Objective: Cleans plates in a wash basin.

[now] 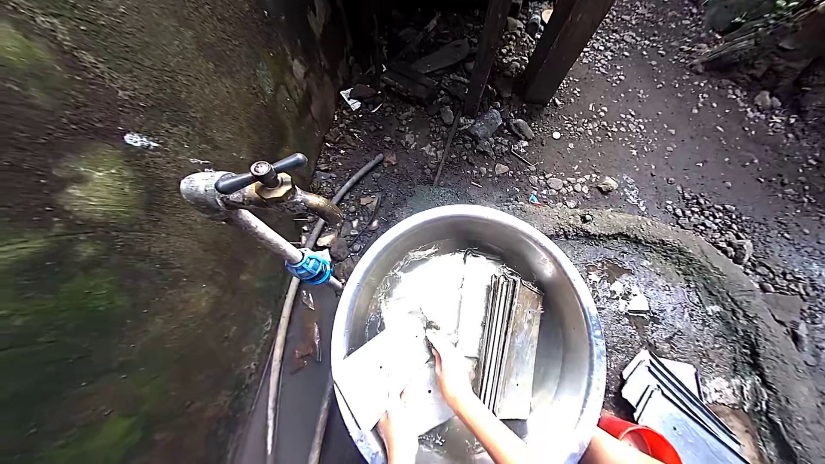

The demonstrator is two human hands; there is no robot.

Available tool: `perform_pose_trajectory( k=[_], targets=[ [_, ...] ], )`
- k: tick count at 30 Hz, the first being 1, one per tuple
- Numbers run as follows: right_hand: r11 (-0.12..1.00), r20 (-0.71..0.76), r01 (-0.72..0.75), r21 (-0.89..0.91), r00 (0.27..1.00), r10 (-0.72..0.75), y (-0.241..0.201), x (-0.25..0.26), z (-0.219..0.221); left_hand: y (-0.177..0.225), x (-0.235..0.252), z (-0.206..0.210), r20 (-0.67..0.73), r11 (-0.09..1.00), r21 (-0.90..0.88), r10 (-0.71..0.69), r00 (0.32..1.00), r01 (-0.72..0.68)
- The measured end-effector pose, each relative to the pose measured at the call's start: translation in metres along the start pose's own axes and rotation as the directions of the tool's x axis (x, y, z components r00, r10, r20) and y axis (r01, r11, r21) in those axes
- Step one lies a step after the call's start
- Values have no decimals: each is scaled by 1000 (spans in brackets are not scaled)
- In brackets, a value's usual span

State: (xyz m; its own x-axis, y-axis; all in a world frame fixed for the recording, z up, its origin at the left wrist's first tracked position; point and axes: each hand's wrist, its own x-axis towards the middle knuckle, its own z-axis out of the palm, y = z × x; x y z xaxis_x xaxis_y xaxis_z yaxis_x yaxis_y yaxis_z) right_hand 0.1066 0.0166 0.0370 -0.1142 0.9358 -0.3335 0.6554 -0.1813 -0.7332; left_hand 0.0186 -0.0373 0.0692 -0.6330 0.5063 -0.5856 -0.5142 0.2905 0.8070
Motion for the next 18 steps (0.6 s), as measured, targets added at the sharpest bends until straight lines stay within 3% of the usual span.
perform_pose_trajectory(
  k=[3,6,9,12,16,18],
  targets=[
    [998,33,4,62,999,-6,-7,-7,3,-18,15,15,133,1000,-1,28,991,-28],
    [993,101,32,117,994,-44,2,-9,-4,-31,32,45,134,987,144,-91,987,71],
    [968,-78,139,209,989,-125,14,-1,-3,-30,35,52,136,972,213,-129,982,99],
    [967,-178,228,114,962,-206,15,24,18,-38,35,44,153,983,158,-120,981,95],
    [982,-246,165,90,959,-138,9,70,31,-49,21,28,139,985,133,-126,982,108],
    [993,-198,79,91,978,-60,6,61,30,-49,21,27,131,990,112,-102,986,88]
  ],
)
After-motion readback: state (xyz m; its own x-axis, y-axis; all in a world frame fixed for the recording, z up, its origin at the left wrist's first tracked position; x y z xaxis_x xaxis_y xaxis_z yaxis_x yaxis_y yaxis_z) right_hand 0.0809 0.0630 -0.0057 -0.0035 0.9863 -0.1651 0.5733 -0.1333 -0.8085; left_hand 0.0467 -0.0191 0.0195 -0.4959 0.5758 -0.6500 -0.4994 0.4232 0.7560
